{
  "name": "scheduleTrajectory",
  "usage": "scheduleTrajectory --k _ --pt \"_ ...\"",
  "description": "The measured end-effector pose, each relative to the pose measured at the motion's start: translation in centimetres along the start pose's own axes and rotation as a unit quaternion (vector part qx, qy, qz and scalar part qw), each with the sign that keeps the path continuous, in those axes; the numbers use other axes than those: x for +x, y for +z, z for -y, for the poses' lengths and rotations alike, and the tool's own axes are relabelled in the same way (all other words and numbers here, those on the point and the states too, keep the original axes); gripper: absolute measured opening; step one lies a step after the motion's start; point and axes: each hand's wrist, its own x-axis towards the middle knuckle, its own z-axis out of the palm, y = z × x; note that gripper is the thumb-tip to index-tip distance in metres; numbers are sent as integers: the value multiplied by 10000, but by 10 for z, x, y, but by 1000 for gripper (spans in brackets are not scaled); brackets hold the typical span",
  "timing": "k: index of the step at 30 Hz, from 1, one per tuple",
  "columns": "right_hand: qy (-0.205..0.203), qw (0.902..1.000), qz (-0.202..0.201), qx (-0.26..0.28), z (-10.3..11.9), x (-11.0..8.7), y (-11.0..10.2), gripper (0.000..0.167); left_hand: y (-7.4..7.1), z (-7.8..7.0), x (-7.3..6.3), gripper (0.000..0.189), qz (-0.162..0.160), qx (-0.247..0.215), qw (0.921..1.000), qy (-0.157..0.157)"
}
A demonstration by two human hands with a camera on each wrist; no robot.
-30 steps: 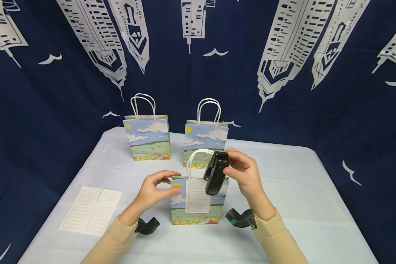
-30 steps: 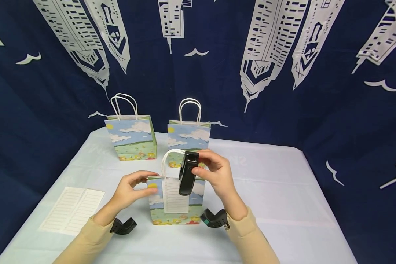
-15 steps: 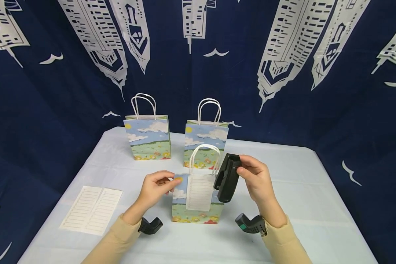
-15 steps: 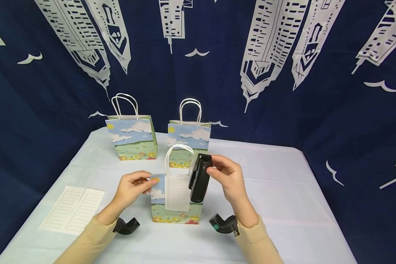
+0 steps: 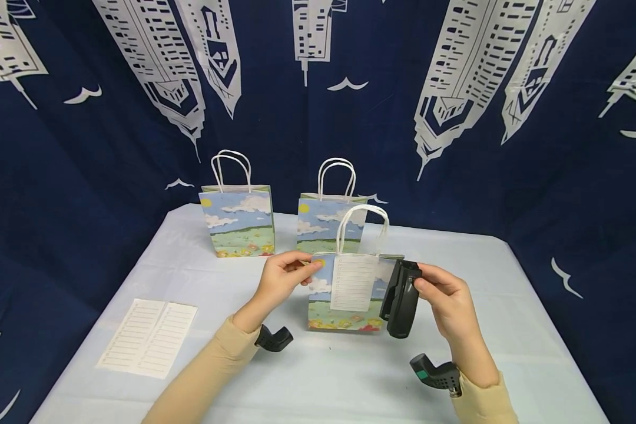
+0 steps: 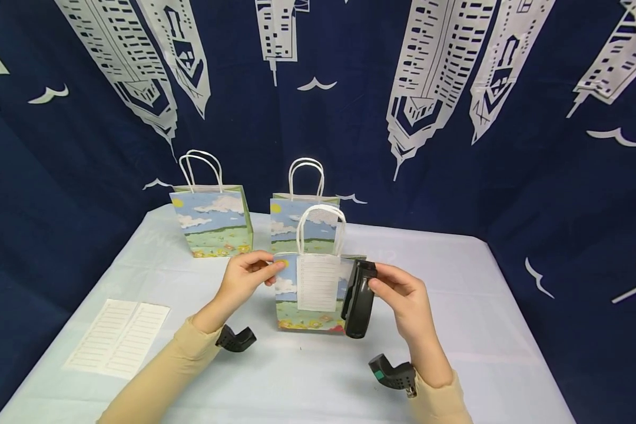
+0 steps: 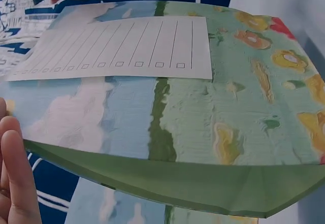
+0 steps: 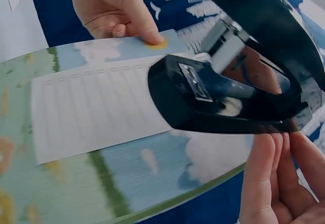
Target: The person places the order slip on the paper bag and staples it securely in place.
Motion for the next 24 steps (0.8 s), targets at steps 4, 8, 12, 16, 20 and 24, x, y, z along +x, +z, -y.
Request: scheduleTrajectory --k 4,8,12,16,20,24 --pt "201 9996 -71 -170 2 -15 -17 33 17 5 15 15 111 -31 9999 -105" --pt "720 9931 -237 -896 3 -32 -34 42 34 10 30 18 230 12 9997 -103" --pt "1414 9753 -460 -1632 3 -47 -49 48 50 12 44 21 318 134 9991 -232" --pt "1978 9571 -651 -2016 2 -59 -61 44 62 12 55 22 359 330 9983 -326" --pt "2563 9288 -870 -2530 1 -66 -70 37 73 12 66 22 396 407 9980 -290" --pt "3117 8969 -984 -2979 -2 -70 -77 20 83 13 77 24 398 412 9976 -385"
